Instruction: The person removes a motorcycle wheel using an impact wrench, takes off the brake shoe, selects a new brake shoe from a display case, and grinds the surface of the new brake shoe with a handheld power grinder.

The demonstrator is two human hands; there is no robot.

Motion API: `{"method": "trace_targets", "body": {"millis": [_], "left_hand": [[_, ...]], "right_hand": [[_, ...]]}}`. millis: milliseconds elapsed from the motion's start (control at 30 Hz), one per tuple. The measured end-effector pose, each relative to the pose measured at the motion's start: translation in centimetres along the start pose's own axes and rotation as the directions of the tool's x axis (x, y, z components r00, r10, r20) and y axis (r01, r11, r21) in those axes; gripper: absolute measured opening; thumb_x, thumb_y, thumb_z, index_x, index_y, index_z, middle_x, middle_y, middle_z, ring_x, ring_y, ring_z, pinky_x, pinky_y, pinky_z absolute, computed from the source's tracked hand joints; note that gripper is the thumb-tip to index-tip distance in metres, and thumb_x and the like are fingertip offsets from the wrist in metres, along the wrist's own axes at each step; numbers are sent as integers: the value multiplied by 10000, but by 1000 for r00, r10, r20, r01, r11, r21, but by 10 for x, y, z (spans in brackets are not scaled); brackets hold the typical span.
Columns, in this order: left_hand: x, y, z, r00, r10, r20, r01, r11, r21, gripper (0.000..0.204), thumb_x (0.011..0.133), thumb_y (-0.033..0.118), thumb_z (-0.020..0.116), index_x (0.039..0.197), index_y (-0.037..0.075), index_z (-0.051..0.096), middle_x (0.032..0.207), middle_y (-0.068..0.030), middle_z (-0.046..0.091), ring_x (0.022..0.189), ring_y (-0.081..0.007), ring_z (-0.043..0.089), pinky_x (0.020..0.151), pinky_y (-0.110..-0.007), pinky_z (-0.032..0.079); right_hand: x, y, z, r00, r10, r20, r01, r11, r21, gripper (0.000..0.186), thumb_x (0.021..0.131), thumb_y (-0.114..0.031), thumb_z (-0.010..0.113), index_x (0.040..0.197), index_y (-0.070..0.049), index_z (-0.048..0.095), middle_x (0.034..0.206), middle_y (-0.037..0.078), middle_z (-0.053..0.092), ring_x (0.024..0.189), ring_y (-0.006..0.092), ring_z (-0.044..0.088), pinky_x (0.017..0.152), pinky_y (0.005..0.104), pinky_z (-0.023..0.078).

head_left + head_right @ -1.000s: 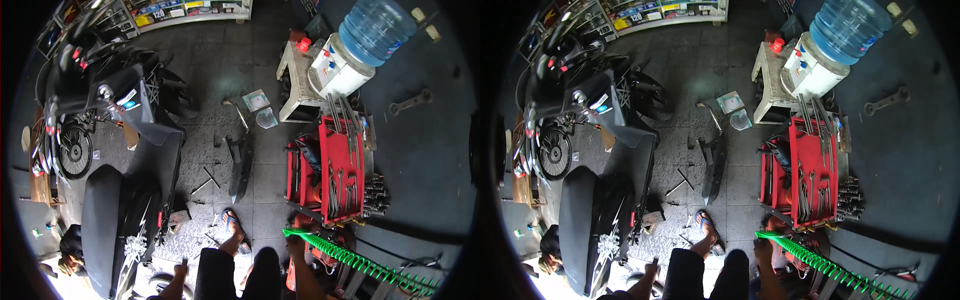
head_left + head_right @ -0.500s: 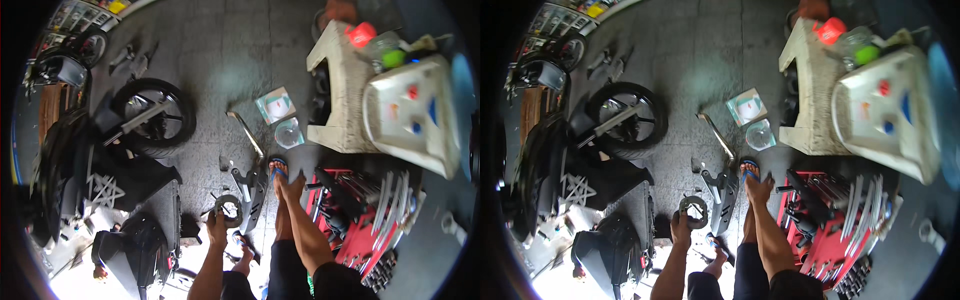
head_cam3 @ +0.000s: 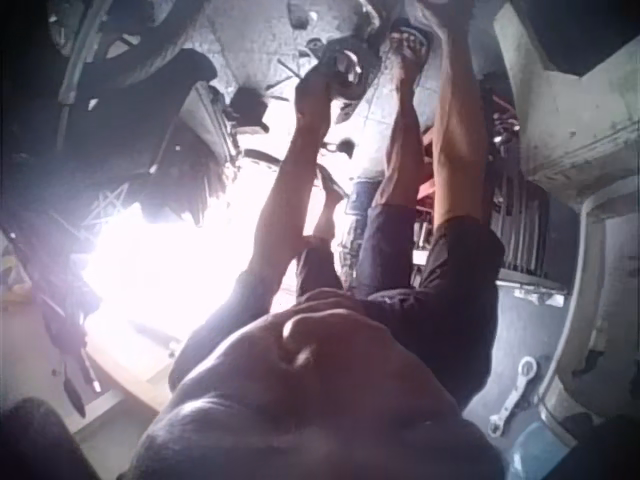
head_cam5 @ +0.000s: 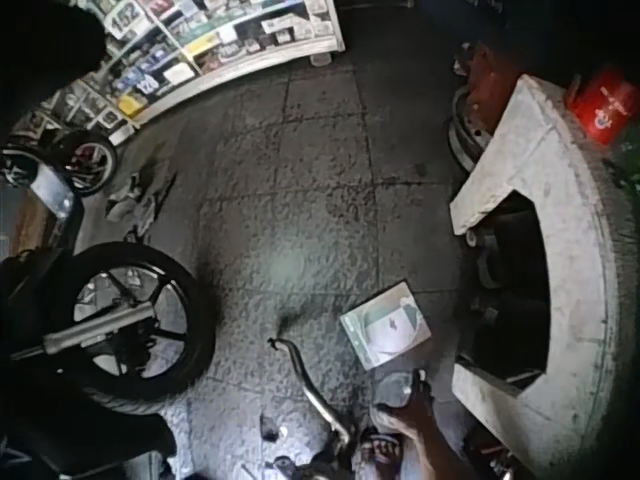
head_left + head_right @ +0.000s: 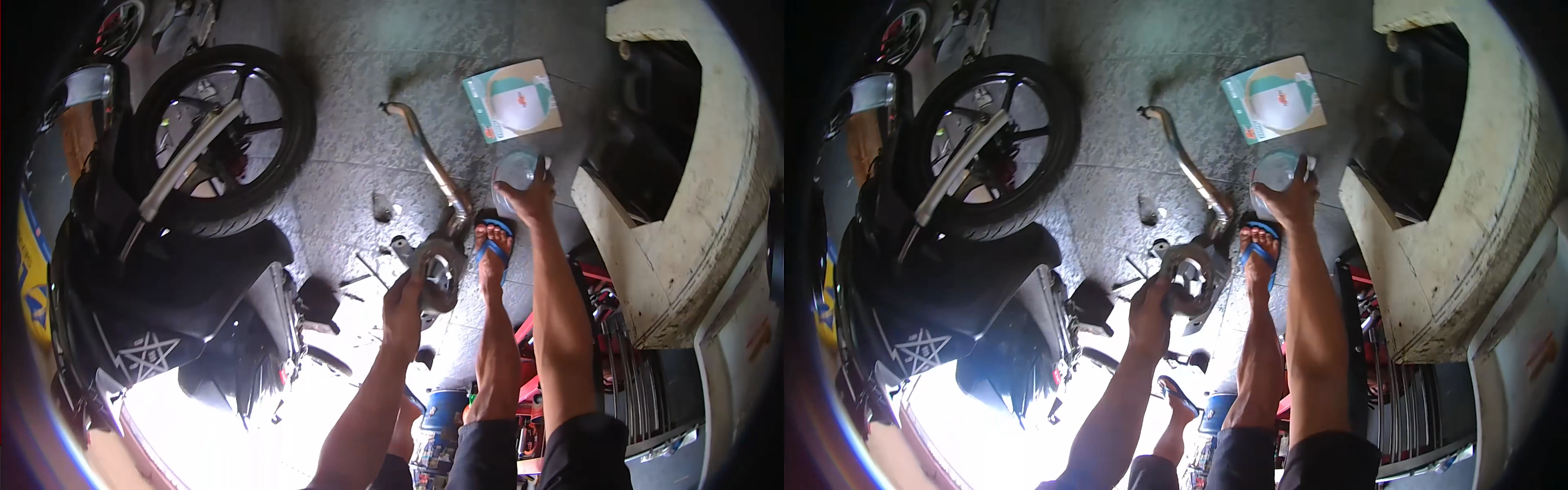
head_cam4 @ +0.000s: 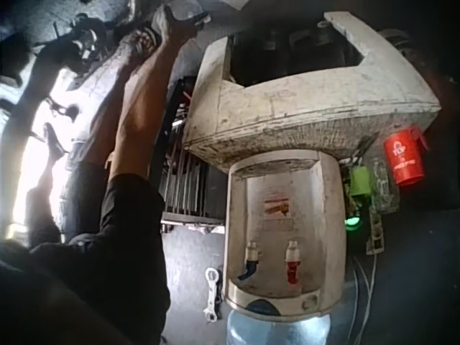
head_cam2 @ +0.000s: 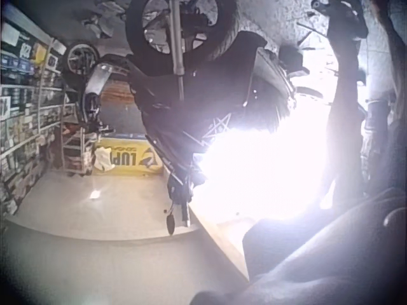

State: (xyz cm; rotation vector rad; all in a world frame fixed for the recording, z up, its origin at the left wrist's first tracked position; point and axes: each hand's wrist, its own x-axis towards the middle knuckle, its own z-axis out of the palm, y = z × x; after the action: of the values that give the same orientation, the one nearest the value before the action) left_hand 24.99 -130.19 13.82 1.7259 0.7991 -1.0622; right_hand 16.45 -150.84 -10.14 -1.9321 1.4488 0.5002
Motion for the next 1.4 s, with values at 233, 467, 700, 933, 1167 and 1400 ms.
{"method": "trace_targets", "body": {"millis": [233,467,700,933,1167,1400], "left_hand": [[-6,76,25,980,132,150,-181,902,392,545,916,247,550,1348,-84,516,1200,-228,656,1114,-238,621,960,-317,460],[-46,118,71,990,84,115,-113,956,270,542,908,282,656,1301,-80,562,1008,-169,726,856,-168,691,769,-306,538],[-60,91,44,909,410,77,-401,809,430,349,859,134,720,1156,-32,642,957,-102,712,873,-159,659,798,-289,509],[1,108,22,913,367,177,-386,636,668,760,722,251,838,1331,-43,491,1057,-230,684,950,-306,697,856,-376,539],[34,97,-7,965,196,173,-257,832,492,633,752,266,820,1242,-51,577,1013,-175,708,894,-226,699,815,-333,548],[38,77,-28,934,53,353,-25,996,-82,504,823,149,768,1233,-71,576,1074,-110,674,941,-186,648,859,-313,517]], "right_hand": [[-96,-63,-85,592,-641,489,-543,131,829,1286,556,-431,911,1544,0,210,1538,150,328,1435,257,285,1182,374,197],[-123,-50,-68,492,-754,435,-834,-265,483,945,702,-493,842,1396,27,465,1307,182,594,1143,292,630,958,442,544],[-128,-64,-70,699,-555,450,-699,-398,595,638,890,-469,667,1252,51,590,1162,166,677,1021,271,689,871,427,596],[-123,-60,-66,597,-423,682,-793,-185,580,736,943,-631,486,1260,26,586,1162,168,672,1048,235,671,912,361,560],[-134,-88,-106,815,-424,394,-424,26,905,583,927,-357,680,1345,13,514,1259,115,601,1158,192,572,1017,350,452],[-131,-93,-114,774,-548,317,-85,406,910,571,963,-430,596,1294,34,559,1183,99,642,1111,166,564,988,328,416]]}}
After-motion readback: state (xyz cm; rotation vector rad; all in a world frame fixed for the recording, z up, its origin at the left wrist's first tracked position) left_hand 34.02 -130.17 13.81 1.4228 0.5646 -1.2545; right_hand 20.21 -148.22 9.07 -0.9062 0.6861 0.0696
